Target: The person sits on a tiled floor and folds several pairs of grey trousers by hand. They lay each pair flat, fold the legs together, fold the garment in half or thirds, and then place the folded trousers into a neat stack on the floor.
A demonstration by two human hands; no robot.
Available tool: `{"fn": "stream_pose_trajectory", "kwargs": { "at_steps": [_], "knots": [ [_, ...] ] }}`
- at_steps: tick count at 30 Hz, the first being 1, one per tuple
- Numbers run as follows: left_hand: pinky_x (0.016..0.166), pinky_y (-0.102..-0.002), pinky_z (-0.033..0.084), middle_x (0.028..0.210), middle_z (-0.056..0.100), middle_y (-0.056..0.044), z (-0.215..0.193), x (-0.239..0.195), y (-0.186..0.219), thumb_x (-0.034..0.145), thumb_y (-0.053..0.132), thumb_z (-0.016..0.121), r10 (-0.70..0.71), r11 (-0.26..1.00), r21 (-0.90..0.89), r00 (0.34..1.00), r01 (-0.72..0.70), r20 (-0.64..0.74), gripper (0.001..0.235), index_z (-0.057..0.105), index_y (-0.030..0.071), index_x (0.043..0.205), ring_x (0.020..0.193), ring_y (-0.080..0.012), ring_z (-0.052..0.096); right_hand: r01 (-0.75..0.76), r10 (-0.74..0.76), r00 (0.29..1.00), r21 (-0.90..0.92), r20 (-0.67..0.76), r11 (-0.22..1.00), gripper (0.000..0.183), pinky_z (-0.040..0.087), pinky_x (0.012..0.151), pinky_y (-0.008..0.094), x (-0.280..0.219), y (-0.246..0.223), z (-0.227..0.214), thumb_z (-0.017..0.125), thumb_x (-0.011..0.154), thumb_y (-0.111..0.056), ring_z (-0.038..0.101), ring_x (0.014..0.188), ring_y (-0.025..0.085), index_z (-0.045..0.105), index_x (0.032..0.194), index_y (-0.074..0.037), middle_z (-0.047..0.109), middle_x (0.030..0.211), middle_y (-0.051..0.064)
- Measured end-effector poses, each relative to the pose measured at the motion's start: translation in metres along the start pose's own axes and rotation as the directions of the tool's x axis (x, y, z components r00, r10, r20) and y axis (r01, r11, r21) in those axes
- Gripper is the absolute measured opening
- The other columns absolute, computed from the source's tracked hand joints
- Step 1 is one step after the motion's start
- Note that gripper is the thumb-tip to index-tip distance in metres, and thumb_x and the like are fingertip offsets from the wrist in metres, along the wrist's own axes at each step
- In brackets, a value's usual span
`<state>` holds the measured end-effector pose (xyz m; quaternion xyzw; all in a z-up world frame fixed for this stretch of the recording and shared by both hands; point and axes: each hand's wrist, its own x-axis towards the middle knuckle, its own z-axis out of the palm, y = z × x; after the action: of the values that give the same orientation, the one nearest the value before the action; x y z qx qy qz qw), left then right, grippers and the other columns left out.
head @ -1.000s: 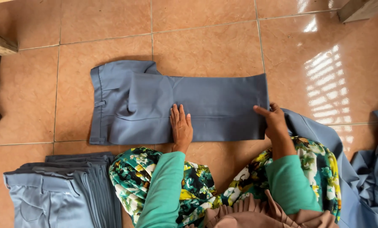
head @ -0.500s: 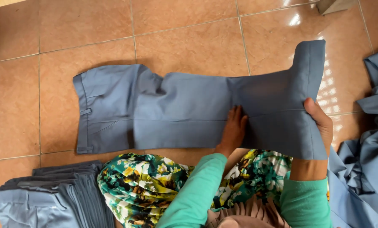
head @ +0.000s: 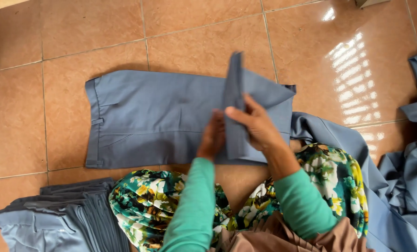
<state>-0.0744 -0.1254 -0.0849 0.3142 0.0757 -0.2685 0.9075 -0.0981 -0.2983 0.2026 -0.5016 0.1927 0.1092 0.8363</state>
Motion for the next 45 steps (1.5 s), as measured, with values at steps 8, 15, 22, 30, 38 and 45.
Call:
{"fn": "stream_pose_trajectory", "kwargs": {
  "at_steps": [8,15,22,30,38,45],
  "knots": [
    [0.104,-0.045,0.052,0.131,0.069,-0.014,0.055,-0.106,0.134,0.076,0.051,0.087,0.031,0.880,0.374,0.749,0.294,-0.661,0.072,0.066,0.016,0.136,0.121,-0.0288,0.064,0.104,-0.237,0.966,-0.672,-0.108,0.733,0.050,0.057,0.053,0.037,0.037,0.091,-0.051,0.075,0.096,-0.022,0.066,0.071,0.026,0.061,0.141,-0.008,0.064,0.093,0.016],
    [0.105,-0.048,0.048,0.134,0.066,-0.015,0.005,-0.092,0.098,0.078,0.039,0.090,0.158,0.792,0.485,0.644,0.370,-0.749,0.066,0.066,0.024,0.138,0.127,-0.0326,0.060,-0.029,-0.546,0.825,-0.976,-0.146,0.217,0.039,0.051,0.078,0.052,0.040,0.142,-0.127,0.063,0.101,-0.027,0.059,0.096,0.036,0.058,0.139,-0.017,0.053,0.105,0.011],
    [0.093,-0.047,0.056,0.115,0.075,-0.015,0.028,-0.115,0.083,0.081,0.038,0.083,0.454,0.364,0.799,0.658,0.479,-0.602,0.059,0.061,0.023,0.134,0.110,-0.0359,0.070,0.141,-0.674,0.738,-0.983,0.028,0.114,0.035,0.049,0.080,0.049,0.080,0.141,-0.152,0.066,0.098,-0.016,0.058,0.093,0.039,0.064,0.133,-0.013,0.053,0.100,0.014],
    [0.112,-0.053,0.037,0.148,0.048,-0.025,0.097,-0.075,0.046,0.096,0.018,0.064,0.630,-0.441,0.888,0.750,0.132,0.201,0.047,0.057,0.004,0.140,0.139,-0.0447,0.044,0.436,-0.703,0.577,-0.885,0.416,-0.166,0.039,0.048,0.100,0.045,0.076,0.158,-0.060,0.066,0.097,-0.018,0.061,0.125,0.035,0.065,0.136,-0.018,0.065,0.133,0.013],
    [0.123,-0.056,0.018,0.164,0.036,-0.009,0.047,-0.078,0.052,0.108,0.043,0.039,0.676,-0.608,0.649,0.727,0.457,0.121,0.054,0.041,0.019,0.156,0.151,-0.0312,0.032,0.061,-0.626,0.688,-0.889,0.367,-0.454,0.055,0.024,0.118,0.055,0.104,0.141,-0.161,0.042,0.112,-0.048,0.035,0.152,0.031,0.047,0.158,-0.019,0.043,0.163,0.012],
    [0.122,-0.061,0.018,0.165,0.032,-0.018,0.082,-0.039,0.041,0.106,0.040,0.045,0.668,-0.596,0.702,0.725,0.390,0.165,0.058,0.042,0.010,0.155,0.152,-0.0397,0.027,0.059,-0.633,0.718,-0.930,0.291,-0.362,0.059,0.024,0.118,0.060,0.117,0.136,-0.110,0.043,0.111,-0.048,0.026,0.153,0.038,0.044,0.159,-0.013,0.035,0.166,0.016]
  ]
}}
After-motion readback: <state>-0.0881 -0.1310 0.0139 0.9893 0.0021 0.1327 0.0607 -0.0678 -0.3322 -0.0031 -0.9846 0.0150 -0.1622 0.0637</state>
